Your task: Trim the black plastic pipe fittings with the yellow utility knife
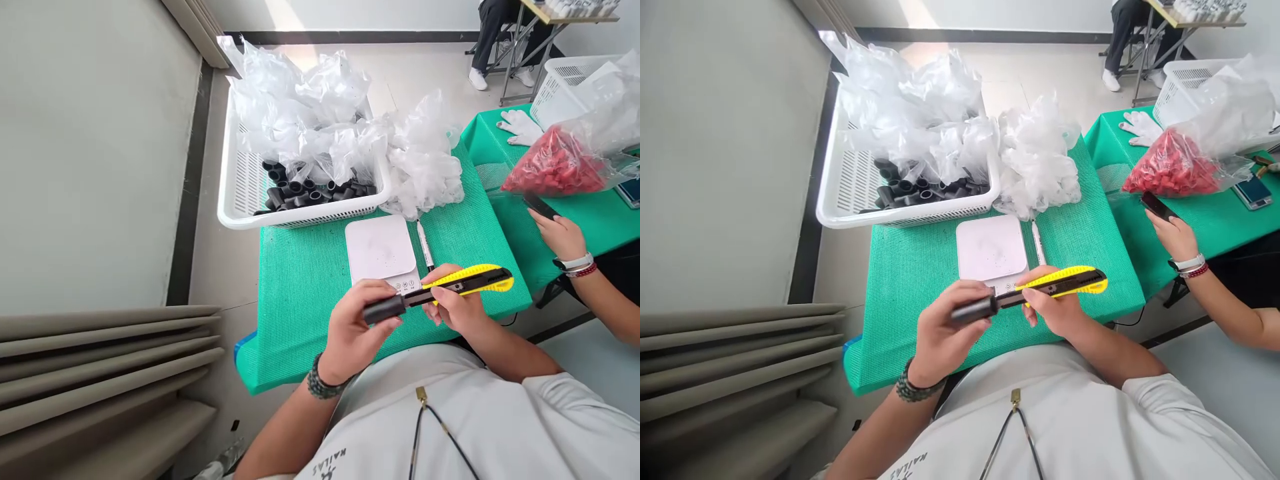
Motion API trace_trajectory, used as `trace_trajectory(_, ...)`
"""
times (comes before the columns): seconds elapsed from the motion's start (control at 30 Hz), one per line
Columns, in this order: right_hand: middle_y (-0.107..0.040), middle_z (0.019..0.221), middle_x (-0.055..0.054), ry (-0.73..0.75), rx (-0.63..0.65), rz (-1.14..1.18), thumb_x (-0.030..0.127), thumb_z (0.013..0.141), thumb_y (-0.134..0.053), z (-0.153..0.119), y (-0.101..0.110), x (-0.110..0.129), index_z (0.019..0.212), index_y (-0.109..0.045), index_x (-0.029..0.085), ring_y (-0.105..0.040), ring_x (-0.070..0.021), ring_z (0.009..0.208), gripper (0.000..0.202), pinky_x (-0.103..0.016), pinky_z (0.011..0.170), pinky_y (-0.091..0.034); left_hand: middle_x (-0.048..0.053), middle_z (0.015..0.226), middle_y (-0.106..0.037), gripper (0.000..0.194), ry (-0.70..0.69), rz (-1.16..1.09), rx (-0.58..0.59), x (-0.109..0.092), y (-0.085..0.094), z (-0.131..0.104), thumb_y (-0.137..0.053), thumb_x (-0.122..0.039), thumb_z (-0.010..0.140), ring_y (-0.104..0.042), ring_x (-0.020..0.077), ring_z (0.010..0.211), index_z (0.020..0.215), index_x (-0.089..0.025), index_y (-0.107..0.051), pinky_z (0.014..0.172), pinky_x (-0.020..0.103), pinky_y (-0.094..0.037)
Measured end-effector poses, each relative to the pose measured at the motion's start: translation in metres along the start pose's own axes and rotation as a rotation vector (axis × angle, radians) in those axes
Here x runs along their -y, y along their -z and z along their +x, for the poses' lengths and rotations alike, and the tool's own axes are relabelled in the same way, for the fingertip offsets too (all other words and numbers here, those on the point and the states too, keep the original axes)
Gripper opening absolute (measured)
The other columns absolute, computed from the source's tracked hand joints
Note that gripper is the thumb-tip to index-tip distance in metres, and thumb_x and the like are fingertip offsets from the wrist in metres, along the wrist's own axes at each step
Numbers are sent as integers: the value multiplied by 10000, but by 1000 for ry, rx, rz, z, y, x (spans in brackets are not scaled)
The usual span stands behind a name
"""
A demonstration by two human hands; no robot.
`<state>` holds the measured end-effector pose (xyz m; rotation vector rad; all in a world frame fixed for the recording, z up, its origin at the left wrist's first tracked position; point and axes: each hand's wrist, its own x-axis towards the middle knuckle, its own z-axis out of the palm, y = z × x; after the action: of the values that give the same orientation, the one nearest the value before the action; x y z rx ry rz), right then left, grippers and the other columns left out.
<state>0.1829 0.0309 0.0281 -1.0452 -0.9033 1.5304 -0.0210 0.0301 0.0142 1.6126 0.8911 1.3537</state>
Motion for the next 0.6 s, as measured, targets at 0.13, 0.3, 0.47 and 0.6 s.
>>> trace_trajectory(0.13,-580,465,87,156,-90,19,457,836,-794,4,5,7,905,-687,238,-508,-107,337,253,-223,370,-429,-8,677,-586,382,341,-270,-59,5,0,3,-702,-561,978,-528,113,528,1000,-181,-740,496,246,-464)
trace_trajectory(0.3,-615,507,68,238,-76,-120,433,892,-775,-1,8,12,946,-724,242,-553,-119,382,205,-239,397,-450,-5,775,-636,215,79,417,-2,9,3,10,-785,-207,883,-537,100,596,1097,-203,-804,589,228,-478)
trace_trajectory(0.47,-656,558,47,311,-90,-348,364,928,-753,-9,11,8,993,-760,234,-587,-118,421,146,-237,424,-482,-4,798,-633,265,-73,633,83,11,-3,8,-730,-175,935,-585,113,618,1199,-163,-754,589,223,-480)
trace_trajectory(0.6,-648,547,55,303,-78,-332,363,946,-728,-8,11,5,986,-750,230,-572,-110,405,141,-215,395,-452,31,810,-649,230,-176,820,52,8,-3,8,-677,-243,995,-614,165,674,1195,-150,-747,610,270,-502)
